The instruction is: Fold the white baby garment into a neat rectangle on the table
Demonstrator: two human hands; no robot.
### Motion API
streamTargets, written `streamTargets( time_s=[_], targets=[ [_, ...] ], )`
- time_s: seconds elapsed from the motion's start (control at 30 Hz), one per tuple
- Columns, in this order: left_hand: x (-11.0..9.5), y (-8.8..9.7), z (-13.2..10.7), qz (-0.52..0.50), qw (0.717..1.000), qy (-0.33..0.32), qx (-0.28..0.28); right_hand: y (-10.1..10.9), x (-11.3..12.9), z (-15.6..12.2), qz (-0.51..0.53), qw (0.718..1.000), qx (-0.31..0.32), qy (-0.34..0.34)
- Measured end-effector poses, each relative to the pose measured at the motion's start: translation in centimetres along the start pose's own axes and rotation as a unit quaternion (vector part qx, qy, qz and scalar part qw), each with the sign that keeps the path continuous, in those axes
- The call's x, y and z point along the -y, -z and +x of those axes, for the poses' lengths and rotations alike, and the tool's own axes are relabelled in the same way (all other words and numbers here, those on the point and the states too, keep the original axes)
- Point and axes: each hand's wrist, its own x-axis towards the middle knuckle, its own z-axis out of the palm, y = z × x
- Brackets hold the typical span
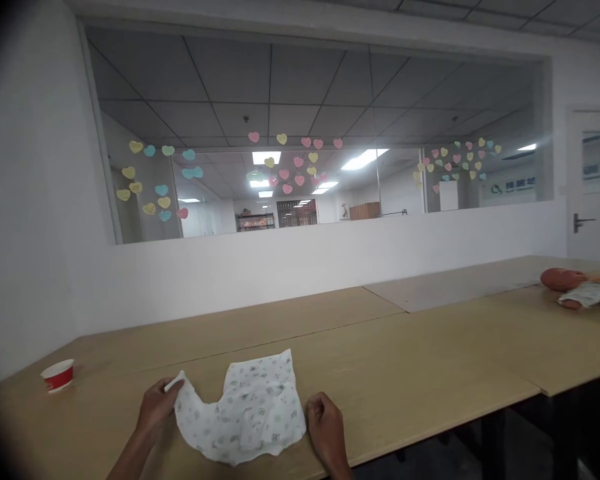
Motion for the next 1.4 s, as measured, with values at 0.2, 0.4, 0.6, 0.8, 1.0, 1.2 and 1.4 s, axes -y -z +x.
streamTargets(
  time_s=[0.2,0.4,0.6,0.8,1.0,1.2,1.4],
  targets=[
    [-8.1,-9.5,-7.5,-0.077,0.978,-0.153,0.120,0.8,-0.7,-0.1,-0.008,1.000,0.003,-0.016],
    [-1.7,-12.8,-13.9,0.047,0.909,-0.337,0.241,0.3,-1.0,-0.4,-0.027,0.998,0.050,0.006],
    [7.2,-9.5,-12.8,0.269,0.833,-0.446,0.187,0.0,-1.2,-0.9,-0.120,0.987,0.101,0.047],
    [5.8,-6.5,-14.7,0.331,0.820,-0.416,0.212,0.2,-0.3,-2.2,-0.264,0.945,0.152,0.117],
    [6.3,-7.0,-14.8,0.330,0.844,-0.391,0.161,0.5,0.7,-3.1,-0.276,0.921,0.208,0.178],
    [7.6,-7.6,-14.1,0.274,0.854,-0.434,0.085,-0.2,1.0,-2.8,-0.201,0.955,0.127,0.176],
    [7.6,-7.4,-13.6,0.243,0.818,-0.519,0.042,-0.8,0.6,-2.5,-0.212,0.958,0.102,0.167]
  ],
)
